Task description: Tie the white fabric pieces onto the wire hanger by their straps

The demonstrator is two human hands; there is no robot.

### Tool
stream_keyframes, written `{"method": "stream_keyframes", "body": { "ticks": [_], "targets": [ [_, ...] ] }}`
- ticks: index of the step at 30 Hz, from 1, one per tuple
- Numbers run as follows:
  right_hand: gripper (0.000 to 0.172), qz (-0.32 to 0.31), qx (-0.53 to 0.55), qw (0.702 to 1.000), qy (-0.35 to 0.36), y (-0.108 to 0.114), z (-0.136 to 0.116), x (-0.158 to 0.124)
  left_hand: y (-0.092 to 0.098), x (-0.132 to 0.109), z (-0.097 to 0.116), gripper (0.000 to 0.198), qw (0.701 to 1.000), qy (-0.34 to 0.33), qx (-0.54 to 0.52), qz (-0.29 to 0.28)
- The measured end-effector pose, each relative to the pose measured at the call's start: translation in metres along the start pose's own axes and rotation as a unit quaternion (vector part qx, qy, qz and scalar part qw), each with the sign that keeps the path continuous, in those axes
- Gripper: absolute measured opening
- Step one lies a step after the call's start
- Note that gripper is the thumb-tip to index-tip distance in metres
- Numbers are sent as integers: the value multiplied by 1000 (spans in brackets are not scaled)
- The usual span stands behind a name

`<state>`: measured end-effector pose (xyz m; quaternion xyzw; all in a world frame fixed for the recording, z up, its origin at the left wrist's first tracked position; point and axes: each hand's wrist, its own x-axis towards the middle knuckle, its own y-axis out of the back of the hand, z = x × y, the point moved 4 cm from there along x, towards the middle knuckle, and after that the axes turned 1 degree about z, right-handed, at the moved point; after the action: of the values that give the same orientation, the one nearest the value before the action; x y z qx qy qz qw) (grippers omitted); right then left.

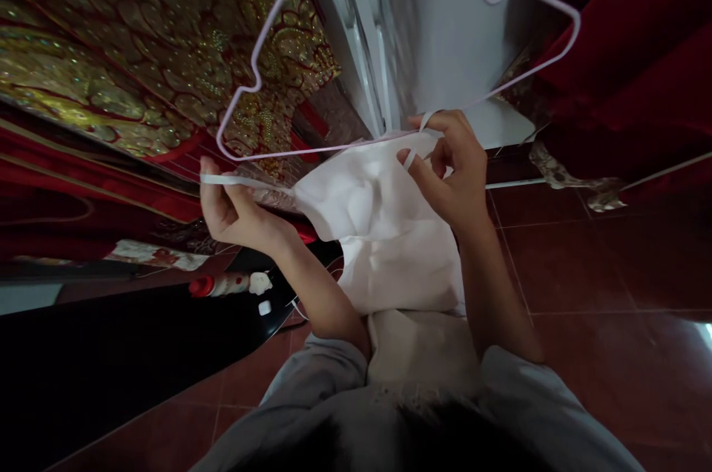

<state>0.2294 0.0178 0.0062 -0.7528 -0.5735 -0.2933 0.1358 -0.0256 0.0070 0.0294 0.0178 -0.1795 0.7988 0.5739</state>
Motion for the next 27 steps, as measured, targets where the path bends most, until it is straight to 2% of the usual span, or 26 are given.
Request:
{"method": "stream_keyframes", "body": {
  "ticks": [5, 9, 10, 12, 14, 17, 20, 22, 24, 27],
  "targets": [
    [41, -11, 9, 1000, 0, 3, -7, -4, 5, 11, 24, 41, 999, -41, 17, -24],
    [45, -1, -5, 1000, 13, 1, -12, -4, 4, 30, 39, 33, 983, -161, 87, -35],
    [46, 0, -9, 1000, 15, 0, -12, -4, 2, 36, 40, 32, 981, -164, 98, -39],
    [46, -1, -14, 1000, 14, -1, -12, -2, -3, 47, 39, 31, 987, -123, 91, -52],
    [45, 4, -15, 1000, 15, 0, -11, 0, -8, 56, 34, 27, 993, -77, 61, -63],
    [45, 10, -19, 999, 25, 3, -9, 1, -4, 61, 24, 27, 993, -90, 51, -48],
    [46, 1, -23, 999, 34, 3, -8, 1, 11, 57, 1, 33, 993, -99, 61, 31],
    [46, -12, -22, 999, 40, 1, -8, 0, 17, 48, -20, 34, 994, -68, 26, 84],
    [46, -24, -24, 998, 44, -4, -9, -2, 12, 34, -39, 33, 993, -36, -33, 104],
    [49, -11, -35, 998, 45, -8, -8, -6, -9, 15, -51, 25, 992, -34, -91, 83]
  ]
}}
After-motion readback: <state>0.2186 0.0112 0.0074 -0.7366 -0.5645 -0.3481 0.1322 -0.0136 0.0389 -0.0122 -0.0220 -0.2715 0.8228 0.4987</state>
